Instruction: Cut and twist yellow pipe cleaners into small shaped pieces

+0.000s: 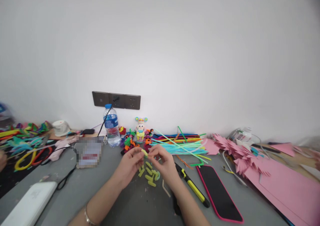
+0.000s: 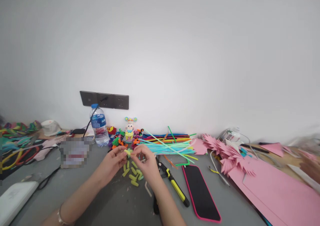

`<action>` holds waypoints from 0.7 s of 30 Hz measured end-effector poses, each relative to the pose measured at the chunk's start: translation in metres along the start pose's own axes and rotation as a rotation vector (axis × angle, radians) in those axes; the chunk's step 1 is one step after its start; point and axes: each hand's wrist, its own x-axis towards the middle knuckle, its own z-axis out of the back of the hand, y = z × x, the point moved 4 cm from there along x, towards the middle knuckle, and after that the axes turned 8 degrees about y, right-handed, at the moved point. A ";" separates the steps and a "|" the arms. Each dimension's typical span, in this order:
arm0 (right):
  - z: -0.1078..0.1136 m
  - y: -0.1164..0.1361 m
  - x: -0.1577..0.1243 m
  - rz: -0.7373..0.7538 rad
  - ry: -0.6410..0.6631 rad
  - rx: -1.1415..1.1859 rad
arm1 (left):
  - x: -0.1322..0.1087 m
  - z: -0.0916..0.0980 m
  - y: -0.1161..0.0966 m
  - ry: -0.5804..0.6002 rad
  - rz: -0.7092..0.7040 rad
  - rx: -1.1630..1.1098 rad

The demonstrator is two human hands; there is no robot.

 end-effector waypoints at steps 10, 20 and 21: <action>-0.008 0.006 -0.006 0.184 -0.018 -0.334 | -0.003 -0.005 0.005 -0.061 0.035 -0.068; -0.004 0.003 -0.004 0.138 0.076 -0.269 | -0.001 -0.001 0.010 -0.035 0.070 -0.073; -0.003 0.003 -0.003 0.132 0.080 -0.256 | -0.001 -0.001 0.009 -0.033 0.067 -0.061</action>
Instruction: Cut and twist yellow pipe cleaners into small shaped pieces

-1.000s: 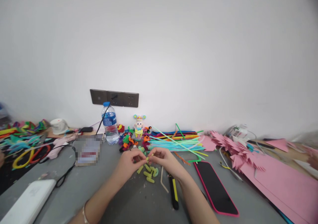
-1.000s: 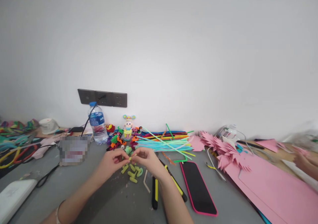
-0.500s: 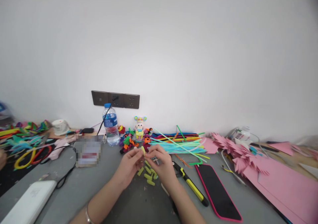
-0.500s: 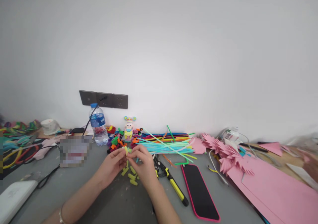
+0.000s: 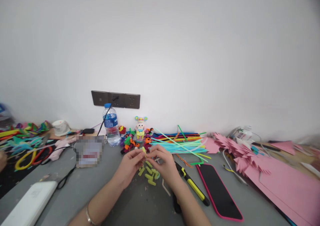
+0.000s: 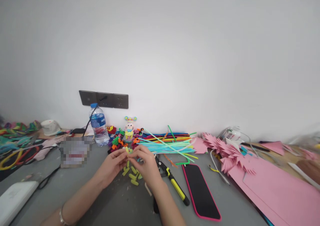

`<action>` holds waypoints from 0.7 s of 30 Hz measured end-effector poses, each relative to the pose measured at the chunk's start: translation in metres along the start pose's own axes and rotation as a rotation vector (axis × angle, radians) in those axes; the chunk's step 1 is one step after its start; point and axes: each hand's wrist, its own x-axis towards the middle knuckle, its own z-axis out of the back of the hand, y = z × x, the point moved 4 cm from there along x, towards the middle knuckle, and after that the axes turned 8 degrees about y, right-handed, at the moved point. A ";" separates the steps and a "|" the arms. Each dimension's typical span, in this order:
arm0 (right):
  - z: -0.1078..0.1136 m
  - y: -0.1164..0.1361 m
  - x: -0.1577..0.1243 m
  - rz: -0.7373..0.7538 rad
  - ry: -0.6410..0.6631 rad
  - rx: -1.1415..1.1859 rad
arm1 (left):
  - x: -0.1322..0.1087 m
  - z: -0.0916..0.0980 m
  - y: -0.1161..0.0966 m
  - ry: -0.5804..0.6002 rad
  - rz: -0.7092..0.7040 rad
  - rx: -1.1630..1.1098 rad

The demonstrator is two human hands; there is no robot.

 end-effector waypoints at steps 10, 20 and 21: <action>0.012 0.001 0.003 -0.114 0.133 0.131 | -0.004 -0.008 -0.013 0.187 -0.009 0.378; 0.010 0.009 -0.002 -0.254 0.273 0.316 | -0.007 0.000 -0.011 0.402 0.142 0.499; 0.009 0.010 -0.003 -0.264 0.287 0.345 | -0.009 -0.002 -0.012 0.428 0.166 0.506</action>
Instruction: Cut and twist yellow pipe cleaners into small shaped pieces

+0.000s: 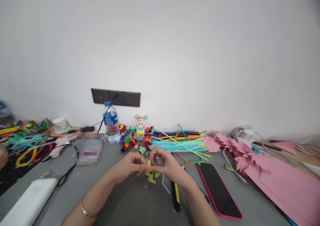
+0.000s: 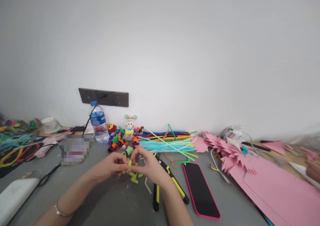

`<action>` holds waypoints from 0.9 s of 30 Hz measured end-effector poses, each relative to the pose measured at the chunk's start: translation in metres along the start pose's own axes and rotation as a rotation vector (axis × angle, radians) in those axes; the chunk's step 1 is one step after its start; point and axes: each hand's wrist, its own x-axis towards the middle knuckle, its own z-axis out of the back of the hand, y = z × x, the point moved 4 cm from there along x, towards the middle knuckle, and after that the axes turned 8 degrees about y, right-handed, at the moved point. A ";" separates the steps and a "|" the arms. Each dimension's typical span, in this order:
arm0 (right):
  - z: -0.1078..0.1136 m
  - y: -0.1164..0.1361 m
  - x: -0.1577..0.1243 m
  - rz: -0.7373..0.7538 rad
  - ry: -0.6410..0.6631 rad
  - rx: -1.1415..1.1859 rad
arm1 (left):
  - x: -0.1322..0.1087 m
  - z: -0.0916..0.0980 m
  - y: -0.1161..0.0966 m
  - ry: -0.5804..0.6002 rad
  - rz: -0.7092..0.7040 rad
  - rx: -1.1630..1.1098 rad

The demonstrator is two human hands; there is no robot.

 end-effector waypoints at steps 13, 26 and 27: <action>0.004 -0.012 0.005 -0.055 -0.040 -0.086 | 0.001 0.004 -0.005 -0.091 0.003 0.016; 0.003 -0.005 0.004 0.099 -0.137 -0.317 | 0.002 0.002 -0.015 -0.260 -0.208 0.350; 0.003 -0.004 0.004 0.117 -0.154 -0.322 | 0.002 0.003 -0.016 -0.266 -0.216 0.352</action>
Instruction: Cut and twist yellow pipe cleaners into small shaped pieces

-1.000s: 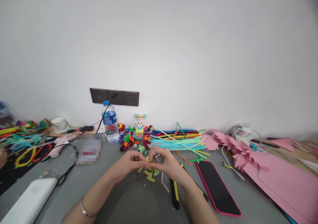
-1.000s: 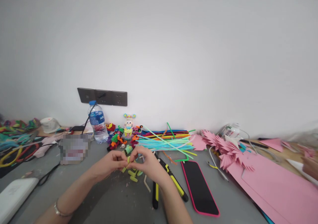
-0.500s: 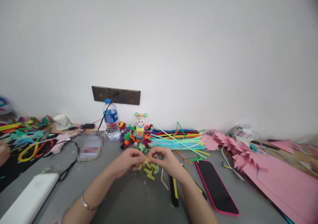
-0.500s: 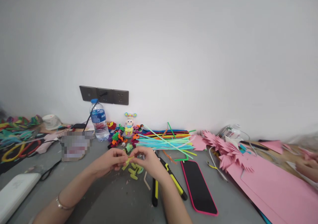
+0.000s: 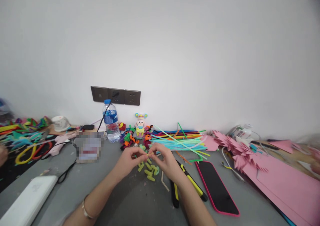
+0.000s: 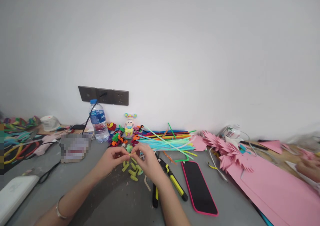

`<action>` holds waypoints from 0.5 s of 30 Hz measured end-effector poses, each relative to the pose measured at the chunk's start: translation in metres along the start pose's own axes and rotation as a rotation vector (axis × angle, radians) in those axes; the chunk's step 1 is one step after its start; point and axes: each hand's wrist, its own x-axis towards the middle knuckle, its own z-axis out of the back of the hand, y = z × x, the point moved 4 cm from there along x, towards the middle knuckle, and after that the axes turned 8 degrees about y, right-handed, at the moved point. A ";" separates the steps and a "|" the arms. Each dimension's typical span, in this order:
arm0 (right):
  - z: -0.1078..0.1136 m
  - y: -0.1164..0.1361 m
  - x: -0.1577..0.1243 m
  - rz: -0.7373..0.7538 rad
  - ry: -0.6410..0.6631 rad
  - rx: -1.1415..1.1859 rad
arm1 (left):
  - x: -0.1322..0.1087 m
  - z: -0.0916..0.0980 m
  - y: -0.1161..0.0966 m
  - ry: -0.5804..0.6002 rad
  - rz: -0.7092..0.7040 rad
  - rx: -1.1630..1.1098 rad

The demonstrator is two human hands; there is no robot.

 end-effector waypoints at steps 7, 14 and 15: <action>0.029 -0.010 -0.006 -0.015 -0.365 0.068 | 0.000 0.010 -0.002 0.002 0.005 -0.081; 0.086 -0.027 -0.028 -0.065 -0.802 0.159 | 0.005 0.034 0.003 -0.179 0.025 -0.295; 0.090 -0.031 -0.030 -0.062 -0.839 0.211 | 0.005 0.039 0.004 -0.225 0.027 -0.309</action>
